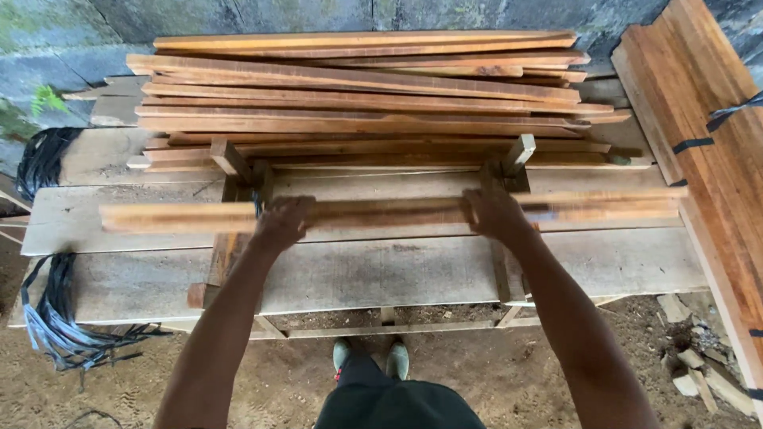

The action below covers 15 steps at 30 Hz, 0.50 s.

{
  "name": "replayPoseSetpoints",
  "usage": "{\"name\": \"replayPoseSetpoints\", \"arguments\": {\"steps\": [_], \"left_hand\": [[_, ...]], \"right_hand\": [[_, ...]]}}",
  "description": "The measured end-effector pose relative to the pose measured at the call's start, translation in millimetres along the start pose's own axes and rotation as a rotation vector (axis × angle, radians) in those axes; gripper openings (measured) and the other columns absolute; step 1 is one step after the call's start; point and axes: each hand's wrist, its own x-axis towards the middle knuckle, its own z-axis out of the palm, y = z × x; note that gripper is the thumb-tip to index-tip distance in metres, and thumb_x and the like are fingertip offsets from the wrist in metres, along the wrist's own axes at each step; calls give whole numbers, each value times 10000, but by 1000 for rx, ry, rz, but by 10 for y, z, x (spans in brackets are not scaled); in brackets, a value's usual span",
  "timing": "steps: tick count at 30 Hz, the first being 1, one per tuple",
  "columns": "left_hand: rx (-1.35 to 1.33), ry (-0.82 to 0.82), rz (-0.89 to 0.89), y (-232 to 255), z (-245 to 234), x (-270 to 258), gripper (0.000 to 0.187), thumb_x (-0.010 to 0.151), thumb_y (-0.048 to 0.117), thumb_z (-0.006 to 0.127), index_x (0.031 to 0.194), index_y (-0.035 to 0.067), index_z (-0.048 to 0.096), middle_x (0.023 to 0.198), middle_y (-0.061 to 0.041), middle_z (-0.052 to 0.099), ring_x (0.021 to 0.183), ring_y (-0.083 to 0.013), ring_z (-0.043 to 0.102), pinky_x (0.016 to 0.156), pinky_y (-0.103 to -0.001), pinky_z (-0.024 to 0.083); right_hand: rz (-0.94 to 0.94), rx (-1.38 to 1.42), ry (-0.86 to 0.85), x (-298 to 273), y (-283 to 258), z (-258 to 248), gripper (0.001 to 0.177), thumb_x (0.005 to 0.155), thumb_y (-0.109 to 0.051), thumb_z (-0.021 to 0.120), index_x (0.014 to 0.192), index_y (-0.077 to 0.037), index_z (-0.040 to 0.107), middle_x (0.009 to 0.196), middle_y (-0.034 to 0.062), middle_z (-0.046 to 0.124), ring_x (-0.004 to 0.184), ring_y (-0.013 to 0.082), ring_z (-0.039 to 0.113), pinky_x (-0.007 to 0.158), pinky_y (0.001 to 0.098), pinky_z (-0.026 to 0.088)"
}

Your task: Bundling thin wood slats together using plastic straps.

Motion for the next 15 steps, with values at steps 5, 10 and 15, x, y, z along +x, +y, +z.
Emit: {"name": "replayPoseSetpoints", "arguments": {"steps": [5, 10, 15], "left_hand": [[238, 183, 102, -39, 105, 169, 1064, 764, 621, 774, 1605, 175, 299, 1562, -85, 427, 1476, -304, 346, 1186, -569, 311], [107, 181, 30, 571, -241, -6, 1152, 783, 753, 698, 1567, 10, 300, 1505, -270, 419, 1468, -467, 313, 1158, -755, 160], [8, 183, 120, 1092, -156, 298, 1123, 787, 701, 746, 1572, 14, 328, 1494, -286, 441, 1432, -497, 367, 1143, -761, 204]], "right_hand": [[-112, -300, 295, -27, -69, 24, 1238, 518, -583, 933, 1534, -116, 401, 1460, 142, 518, 1450, 343, 458, 1218, 521, 340], [65, -168, 279, 57, -486, 95, 1331, 571, -760, 848, 1543, 4, 354, 1471, 301, 452, 1480, 513, 329, 1225, 689, 202], [-60, 3, 337, 348, -1002, -6, 1258, 645, -651, 871, 1574, 20, 352, 1443, 353, 480, 1402, 569, 401, 1158, 750, 221]]}}
